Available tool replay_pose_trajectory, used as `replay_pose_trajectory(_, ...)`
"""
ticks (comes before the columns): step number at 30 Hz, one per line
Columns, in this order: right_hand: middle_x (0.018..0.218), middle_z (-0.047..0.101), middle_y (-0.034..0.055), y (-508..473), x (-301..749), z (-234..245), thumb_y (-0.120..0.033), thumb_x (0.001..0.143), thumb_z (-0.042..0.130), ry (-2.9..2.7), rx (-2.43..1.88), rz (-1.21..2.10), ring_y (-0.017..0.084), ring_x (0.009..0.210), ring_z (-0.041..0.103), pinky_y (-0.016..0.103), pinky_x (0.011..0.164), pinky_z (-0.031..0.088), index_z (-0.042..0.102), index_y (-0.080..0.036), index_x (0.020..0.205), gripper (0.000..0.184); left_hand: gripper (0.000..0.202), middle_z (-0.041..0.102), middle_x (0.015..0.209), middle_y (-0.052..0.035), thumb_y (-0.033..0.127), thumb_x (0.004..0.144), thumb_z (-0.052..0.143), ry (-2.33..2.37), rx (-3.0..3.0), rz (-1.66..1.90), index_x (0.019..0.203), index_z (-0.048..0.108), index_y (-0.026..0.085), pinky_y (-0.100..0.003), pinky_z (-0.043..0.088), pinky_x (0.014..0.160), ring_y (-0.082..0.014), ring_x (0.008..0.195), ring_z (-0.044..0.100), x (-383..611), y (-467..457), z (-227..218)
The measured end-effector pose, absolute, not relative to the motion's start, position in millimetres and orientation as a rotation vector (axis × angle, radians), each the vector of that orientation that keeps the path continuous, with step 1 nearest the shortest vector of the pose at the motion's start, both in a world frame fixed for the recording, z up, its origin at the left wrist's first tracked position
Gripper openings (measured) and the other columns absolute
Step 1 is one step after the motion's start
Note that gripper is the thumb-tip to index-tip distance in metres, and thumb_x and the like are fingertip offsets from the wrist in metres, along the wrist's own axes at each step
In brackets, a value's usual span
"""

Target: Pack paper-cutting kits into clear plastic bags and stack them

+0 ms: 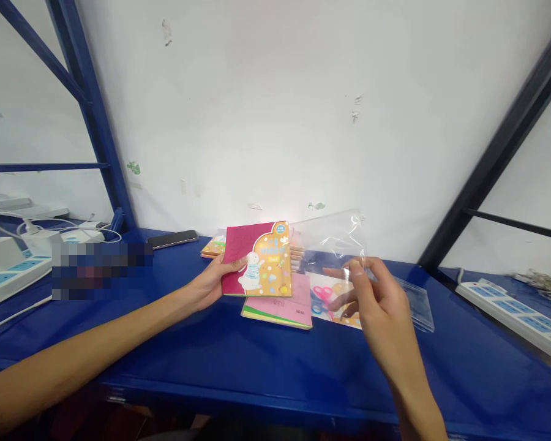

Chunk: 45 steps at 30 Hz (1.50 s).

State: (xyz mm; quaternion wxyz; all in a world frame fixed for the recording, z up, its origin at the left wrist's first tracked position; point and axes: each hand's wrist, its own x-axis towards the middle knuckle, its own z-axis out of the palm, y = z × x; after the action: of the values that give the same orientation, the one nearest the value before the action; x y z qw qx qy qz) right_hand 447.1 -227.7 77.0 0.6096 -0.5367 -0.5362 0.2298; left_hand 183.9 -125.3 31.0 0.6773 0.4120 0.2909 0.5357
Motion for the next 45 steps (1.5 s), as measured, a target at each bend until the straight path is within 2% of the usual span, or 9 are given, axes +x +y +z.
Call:
replay_pose_trajectory(3, 0.091, 0.078, 0.0053, -223.2, 448.4, 73.6, -0.064, 0.090, 0.064, -1.207, -1.218, 0.499, 0.017, 0.056, 0.070, 0.025, 0.046, 0.052, 0.059, -0.025, 0.097, 0.040, 0.045, 0.078, 0.114, -0.0108, 0.024, 0.072, 0.091, 0.659, 0.957, 1.196, 0.112, 0.073, 0.016, -0.032, 0.062, 0.086, -0.0219, 0.093, 0.076, 184.1, -126.0, 30.0)
replay_pose_trajectory(6, 0.096, 0.079, 0.0051, -222.0, 447.9, 72.9, -0.062, 0.092, 0.062, -1.204, -1.190, 0.472, 0.021, 0.070, 0.076, 0.024, 0.048, 0.053, 0.059, -0.027, 0.106, 0.038, 0.041, 0.079, 0.109, -0.0093, 0.022, 0.072, 0.091, 0.645, 0.955, 1.193, 0.109, 0.074, 0.016, -0.031, 0.063, 0.084, -0.0207, 0.090, 0.076, 183.9, -125.8, 29.4)
replay_pose_trajectory(11, 0.108, 0.078, 0.0064, -225.4, 445.1, 75.4, -0.059, 0.097, 0.059, -1.212, -1.130, 0.450, 0.026, 0.099, 0.076, 0.031, 0.066, 0.061, 0.059, -0.031, 0.112, 0.032, 0.041, 0.080, 0.105, -0.0098, 0.023, 0.071, 0.092, 0.658, 0.941, 1.186, 0.107, 0.074, 0.016, -0.032, 0.063, 0.082, -0.0216, 0.087, 0.076, 183.1, -125.1, 28.5)
replay_pose_trajectory(20, 0.111, 0.078, 0.0072, -227.0, 445.3, 77.1, -0.060, 0.097, 0.058, -1.240, -1.088, 0.487, 0.029, 0.104, 0.075, 0.037, 0.071, 0.062, 0.059, -0.032, 0.111, 0.032, 0.049, 0.078, 0.116, -0.0143, 0.024, 0.070, 0.091, 0.660, 0.931, 1.134, 0.114, 0.074, 0.016, -0.036, 0.064, 0.085, -0.0262, 0.094, 0.077, 182.9, -127.6, 32.0)
replay_pose_trajectory(29, 0.109, 0.079, 0.0065, -227.9, 444.5, 78.7, -0.060, 0.096, 0.059, -1.232, -1.089, 0.518, 0.026, 0.101, 0.075, 0.032, 0.071, 0.061, 0.061, -0.030, 0.112, 0.033, 0.044, 0.080, 0.109, -0.0136, 0.021, 0.067, 0.092, 0.653, 0.882, 1.132, 0.107, 0.075, 0.014, -0.036, 0.064, 0.082, -0.0255, 0.088, 0.078, 183.8, -127.4, 31.7)
replay_pose_trajectory(33, 0.093, 0.079, 0.0040, -229.1, 448.1, 80.7, -0.056, 0.087, 0.072, -1.153, -1.172, 0.515, 0.027, 0.092, 0.077, 0.030, 0.066, 0.062, 0.067, -0.028, 0.106, 0.033, 0.044, 0.080, 0.108, -0.0138, 0.021, 0.066, 0.093, 0.640, 0.887, 1.141, 0.106, 0.075, 0.014, -0.035, 0.064, 0.082, -0.0263, 0.089, 0.078, 183.3, -126.7, 31.2)
replay_pose_trajectory(37, 0.081, 0.078, 0.0049, -229.4, 452.0, 82.1, -0.056, 0.077, 0.081, -1.129, -1.253, 0.569, 0.025, 0.073, 0.076, 0.029, 0.058, 0.061, 0.071, -0.024, 0.098, 0.039, 0.048, 0.080, 0.109, -0.0128, 0.022, 0.065, 0.093, 0.649, 0.900, 1.122, 0.109, 0.075, 0.015, -0.036, 0.064, 0.082, -0.0263, 0.089, 0.078, 182.5, -126.5, 29.7)
replay_pose_trajectory(42, 0.070, 0.072, 0.0001, -231.0, 445.8, 84.7, -0.056, 0.077, 0.081, -1.068, -1.246, 0.559, 0.019, 0.066, 0.071, 0.024, 0.057, 0.057, 0.072, -0.026, 0.097, 0.038, 0.048, 0.080, 0.105, -0.0126, 0.024, 0.066, 0.093, 0.647, 0.922, 1.091, 0.110, 0.075, 0.015, -0.036, 0.064, 0.080, -0.0257, 0.087, 0.078, 182.2, -127.0, 29.1)
replay_pose_trajectory(45, 0.070, 0.071, -0.0006, -232.3, 441.4, 86.1, -0.055, 0.078, 0.081, -1.043, -1.223, 0.542, 0.017, 0.063, 0.068, 0.024, 0.058, 0.057, 0.071, -0.026, 0.097, 0.037, 0.047, 0.080, 0.105, -0.0130, 0.023, 0.066, 0.093, 0.641, 0.921, 1.078, 0.109, 0.076, 0.015, -0.036, 0.064, 0.079, -0.0251, 0.085, 0.078, 182.1, -127.5, 29.8)
